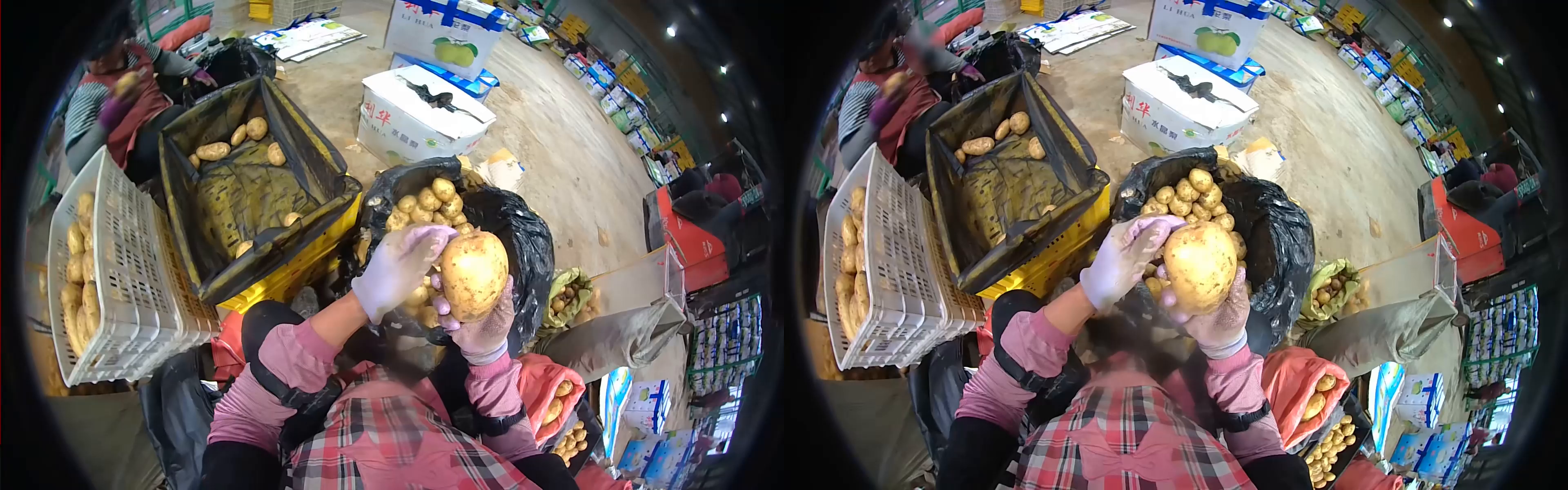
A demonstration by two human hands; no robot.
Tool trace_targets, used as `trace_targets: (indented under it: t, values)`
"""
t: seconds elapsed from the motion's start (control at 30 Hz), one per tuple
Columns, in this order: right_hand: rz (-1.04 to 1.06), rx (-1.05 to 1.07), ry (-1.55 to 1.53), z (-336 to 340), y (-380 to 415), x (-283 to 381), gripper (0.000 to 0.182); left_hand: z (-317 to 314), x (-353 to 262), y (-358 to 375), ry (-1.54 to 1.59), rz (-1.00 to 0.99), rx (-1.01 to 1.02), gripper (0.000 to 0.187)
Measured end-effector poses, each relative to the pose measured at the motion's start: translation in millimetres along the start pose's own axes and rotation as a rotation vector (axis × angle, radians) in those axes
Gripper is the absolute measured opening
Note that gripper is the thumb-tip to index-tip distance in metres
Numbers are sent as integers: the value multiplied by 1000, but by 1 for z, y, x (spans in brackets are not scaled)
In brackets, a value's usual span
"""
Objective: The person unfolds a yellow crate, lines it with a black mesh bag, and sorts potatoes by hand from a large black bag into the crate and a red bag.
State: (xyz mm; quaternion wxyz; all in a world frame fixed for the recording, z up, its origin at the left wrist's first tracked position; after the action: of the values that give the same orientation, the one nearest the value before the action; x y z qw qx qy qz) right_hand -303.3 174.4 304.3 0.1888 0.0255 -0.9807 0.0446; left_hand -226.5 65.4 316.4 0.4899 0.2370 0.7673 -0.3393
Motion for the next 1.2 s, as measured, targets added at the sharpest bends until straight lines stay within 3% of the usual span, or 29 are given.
trace_targets:
  t: [0.13, 0.23, 0.27, 0.4, 0.43, 0.5, 0.6, 0.67, 0.73, 0.83, 0.87, 1.07, 1.2]
  values:
    - [-33, 96, 62, 6, -15, -10, 77, 8, -14, 15, -137, 82, 65, 40]
    - [-45, -6, 230, 20, -15, -14, 79, 20, -21, 17, -327, 55, 143, 45]
    - [-78, 64, 245, 8, -18, -15, 86, 28, -17, 20, -262, 167, 136, 48]
    - [182, -107, 998, -11, -22, 15, 98, 34, -8, 41, 116, 533, 137, 61]
    - [219, -139, 1286, -15, -23, 22, 91, 36, -11, 38, 63, 425, 129, 61]
    - [297, -78, 1378, -39, -28, 18, 94, 41, -18, 34, -51, 236, 105, 58]
    - [243, -140, 1140, -44, -37, 7, 101, 50, -38, 30, -272, 21, 19, 50]
    - [237, -133, 1148, -41, -39, 6, 103, 54, -50, 32, -414, -62, -86, 46]
    - [226, -169, 1164, -25, -37, 11, 99, 54, -46, 31, -213, 24, -117, 43]
    - [111, -132, 726, -27, -33, 3, 98, 44, -46, 34, -90, 287, -107, 37]
    - [160, -104, 640, -24, -33, 2, 99, 42, -45, 33, -96, 291, -82, 37]
    - [187, -131, 679, -18, -16, 14, 100, 28, -46, 24, 5, -5, 41, 37]
    - [205, -123, 697, -23, -12, 18, 95, 25, -45, 23, -20, 12, 91, 39]
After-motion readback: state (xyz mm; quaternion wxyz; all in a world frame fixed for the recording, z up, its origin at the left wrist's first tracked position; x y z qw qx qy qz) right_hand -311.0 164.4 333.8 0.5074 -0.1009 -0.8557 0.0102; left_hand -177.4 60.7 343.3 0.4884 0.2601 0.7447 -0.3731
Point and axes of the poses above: each hand's wrist, its own y-axis away from the middle knuckle, its own z-axis out of the back of the hand, x = y × z, the point moved 8 cm from there along -y, towards the middle knuckle, and after that the axes turned 6 degrees about x, right-handed, at the moved point
